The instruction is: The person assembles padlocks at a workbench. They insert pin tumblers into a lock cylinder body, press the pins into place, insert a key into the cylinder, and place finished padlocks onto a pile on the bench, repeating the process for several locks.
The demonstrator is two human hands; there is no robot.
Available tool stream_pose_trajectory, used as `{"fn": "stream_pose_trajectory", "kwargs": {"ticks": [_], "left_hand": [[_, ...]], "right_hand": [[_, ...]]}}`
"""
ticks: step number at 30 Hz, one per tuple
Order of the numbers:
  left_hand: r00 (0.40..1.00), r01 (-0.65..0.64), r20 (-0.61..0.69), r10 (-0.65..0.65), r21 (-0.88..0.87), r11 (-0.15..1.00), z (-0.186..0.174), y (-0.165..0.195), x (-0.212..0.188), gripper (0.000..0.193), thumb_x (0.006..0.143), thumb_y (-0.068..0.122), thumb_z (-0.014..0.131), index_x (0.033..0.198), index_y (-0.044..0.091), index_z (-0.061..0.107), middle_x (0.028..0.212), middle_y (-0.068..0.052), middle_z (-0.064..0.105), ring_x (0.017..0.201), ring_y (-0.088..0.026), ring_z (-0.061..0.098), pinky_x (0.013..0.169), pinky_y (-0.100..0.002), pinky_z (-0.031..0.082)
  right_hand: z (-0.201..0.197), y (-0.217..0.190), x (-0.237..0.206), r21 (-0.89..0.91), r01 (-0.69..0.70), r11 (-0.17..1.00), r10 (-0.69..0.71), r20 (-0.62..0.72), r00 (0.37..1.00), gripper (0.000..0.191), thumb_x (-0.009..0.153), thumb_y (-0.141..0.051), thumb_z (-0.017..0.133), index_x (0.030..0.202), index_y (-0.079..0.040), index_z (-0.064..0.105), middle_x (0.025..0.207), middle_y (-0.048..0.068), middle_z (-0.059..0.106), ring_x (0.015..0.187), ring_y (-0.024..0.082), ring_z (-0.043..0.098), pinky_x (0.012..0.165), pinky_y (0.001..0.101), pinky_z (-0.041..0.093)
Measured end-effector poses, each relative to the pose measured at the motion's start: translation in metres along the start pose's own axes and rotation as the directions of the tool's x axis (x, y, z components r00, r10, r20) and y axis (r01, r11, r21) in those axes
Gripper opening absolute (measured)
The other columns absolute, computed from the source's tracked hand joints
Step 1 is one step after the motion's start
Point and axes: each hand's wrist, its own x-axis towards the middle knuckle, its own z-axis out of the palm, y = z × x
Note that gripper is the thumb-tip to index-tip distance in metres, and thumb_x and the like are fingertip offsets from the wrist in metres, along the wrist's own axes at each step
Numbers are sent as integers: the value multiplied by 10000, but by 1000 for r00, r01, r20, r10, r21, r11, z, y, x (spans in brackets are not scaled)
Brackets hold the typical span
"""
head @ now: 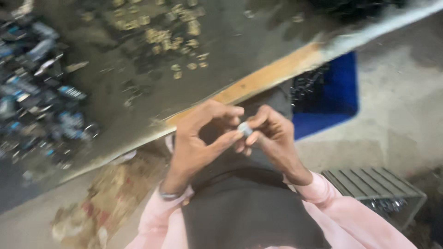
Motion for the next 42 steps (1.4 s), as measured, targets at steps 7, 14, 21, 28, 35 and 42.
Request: {"fn": "stream_pose_trajectory", "kwargs": {"ticks": [7, 14, 21, 28, 35, 42], "left_hand": [[989, -32, 127, 71, -293, 956, 14, -10, -2, 280, 857, 47, 836, 1123, 42, 750, 1182, -86, 614, 1166, -189, 597, 1053, -342, 481], [974, -161, 101, 201, -312, 936, 25, -6, 6, 213, 882, 68, 783, 1059, 36, 668, 1107, -89, 684, 1167, -244, 628, 1113, -405, 464], [988, 157, 70, -141, -369, 916, 12, -14, -11, 173, 861, 64, 773, 959, 22, 638, 836, -30, 660, 690, -79, 625, 602, -232, 496], [990, 111, -37, -137, -400, 910, 16, -25, -10, 180, 859, 85, 781, 962, 42, 640, 908, 8, 592, 725, -48, 543, 594, -204, 445], [976, 160, -71, -204, -399, 903, 16, -16, -5, 171, 859, 114, 774, 984, 47, 679, 839, 12, 599, 676, -35, 523, 555, -193, 418], [994, 16, -97, -51, -328, 945, 17, -14, 0, 207, 913, 68, 800, 1088, 8, 707, 987, 7, 643, 888, -50, 573, 765, -203, 461]], "right_hand": [[-17, -28, -17, -397, 144, 907, -108, 112, 988, 198, 910, -10, 788, 988, 2, 607, 967, 115, 736, 888, 160, 734, 773, 268, 597], [-25, -57, -9, -709, 295, 640, -384, 38, 923, 233, 905, -101, 768, 1078, 10, 658, 1045, 94, 754, 974, 141, 732, 870, 262, 577], [-84, -77, 62, -905, 205, 373, -867, -260, 425, 278, 1061, -292, 803, 1191, -90, 663, 995, -37, 586, 807, 90, 556, 706, 237, 449], [-98, -85, 81, -979, -20, 204, -912, -197, 359, 365, 946, -216, 950, 1107, -61, 662, 975, 8, 569, 802, 113, 504, 692, 286, 436], [-74, -93, 73, -954, 46, 296, -892, -259, 370, 243, 967, -51, 825, 1128, -31, 644, 1048, 28, 551, 780, 137, 450, 704, 297, 406], [-53, -100, 72, -960, 20, 279, -886, -250, 391, 247, 934, -61, 830, 1108, -33, 656, 1043, 42, 544, 822, 149, 460, 693, 293, 394]]}}
